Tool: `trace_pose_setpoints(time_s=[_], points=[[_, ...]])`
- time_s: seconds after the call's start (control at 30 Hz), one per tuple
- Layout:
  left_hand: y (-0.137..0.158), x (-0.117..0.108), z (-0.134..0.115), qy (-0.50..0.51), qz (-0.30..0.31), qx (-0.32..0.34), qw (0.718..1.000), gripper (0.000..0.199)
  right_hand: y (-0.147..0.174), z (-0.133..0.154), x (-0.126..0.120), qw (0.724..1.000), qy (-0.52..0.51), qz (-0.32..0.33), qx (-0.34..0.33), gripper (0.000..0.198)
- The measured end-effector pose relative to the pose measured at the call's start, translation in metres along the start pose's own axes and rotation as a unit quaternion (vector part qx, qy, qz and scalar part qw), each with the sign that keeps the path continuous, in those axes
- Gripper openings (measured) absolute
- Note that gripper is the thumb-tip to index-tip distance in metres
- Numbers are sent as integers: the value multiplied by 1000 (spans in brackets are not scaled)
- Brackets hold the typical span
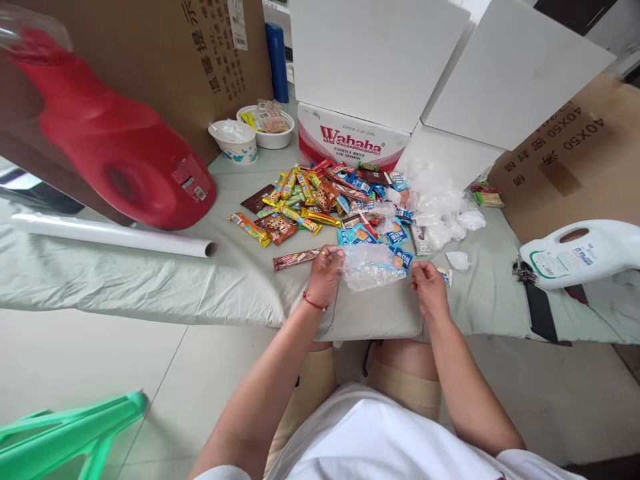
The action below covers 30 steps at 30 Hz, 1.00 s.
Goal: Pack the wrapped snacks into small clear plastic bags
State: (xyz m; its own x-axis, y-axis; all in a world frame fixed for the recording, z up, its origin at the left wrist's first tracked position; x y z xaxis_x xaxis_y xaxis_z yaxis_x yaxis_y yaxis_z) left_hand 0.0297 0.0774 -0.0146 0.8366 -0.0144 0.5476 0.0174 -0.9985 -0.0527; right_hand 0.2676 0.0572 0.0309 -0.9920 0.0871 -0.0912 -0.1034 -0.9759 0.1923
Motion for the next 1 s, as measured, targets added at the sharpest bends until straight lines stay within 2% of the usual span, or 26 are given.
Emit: trace_pose_setpoints(time_s=[0.07, 0.13, 0.2, 0.23, 0.27, 0.3, 0.37, 0.4, 0.47, 0.57, 0.63, 0.73, 0.8, 0.9, 1.0], points=[[2, 3, 1, -33, 8, 7, 999, 37, 10, -8, 14, 999, 28, 36, -8, 53], [7, 7, 0, -51, 31, -2, 998, 37, 16, -12, 30, 992, 88, 72, -44, 64], [15, 11, -3, -46, 57, -27, 997, 38, 19, -8, 41, 971, 185, 52, -139, 84], [20, 13, -5, -39, 68, -44, 996, 40, 19, -4, 44, 951, 236, 40, -194, 89], [25, 15, -8, -33, 79, -60, 995, 41, 19, 1, 45, 928, 280, 42, -245, 85], [30, 16, -11, -27, 88, -77, 993, 43, 20, 7, 45, 903, 313, 64, -288, 72], [39, 17, -16, -11, 95, -106, 990, 47, 21, 14, 44, 866, 346, 148, -330, 34], [43, 18, -19, -2, 92, -114, 989, 48, 23, 16, 44, 860, 345, 185, -327, 22], [51, 20, -23, 19, 82, -125, 989, 51, 27, 14, 44, 880, 320, 197, -289, 22], [65, 25, -26, 2, 51, -145, 988, 59, 34, 3, 46, 935, 260, 117, -210, 24], [75, 28, -26, -37, 25, -167, 985, 67, 36, -5, 47, 960, 206, 97, -166, 25], [84, 26, -26, -52, 4, -197, 979, 56, 35, -9, 43, 985, 98, 88, -112, 30], [84, 20, -28, -34, -17, -199, 979, 51, 31, -8, 34, 994, 11, 84, -68, 35], [82, 10, -34, -25, -59, -182, 981, 51, 27, -4, 13, 990, -106, 88, 11, 45], [80, 1, -42, -31, -84, -181, 979, 52, 27, -3, -11, 985, -147, 75, 57, 53]])
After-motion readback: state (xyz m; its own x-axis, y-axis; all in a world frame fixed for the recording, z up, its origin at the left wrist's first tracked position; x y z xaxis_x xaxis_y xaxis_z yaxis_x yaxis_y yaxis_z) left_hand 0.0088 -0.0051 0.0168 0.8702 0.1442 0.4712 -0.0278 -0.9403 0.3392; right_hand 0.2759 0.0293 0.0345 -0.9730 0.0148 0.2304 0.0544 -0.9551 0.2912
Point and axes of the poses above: each hand's wrist, its own y-axis away from the middle knuckle, its own x-axis out of the palm, z = x × y, the point moved 1 cm from there along -y, towards the middle knuckle, and after that the axes turned 12 degrees about z, right-handed, at the moved point
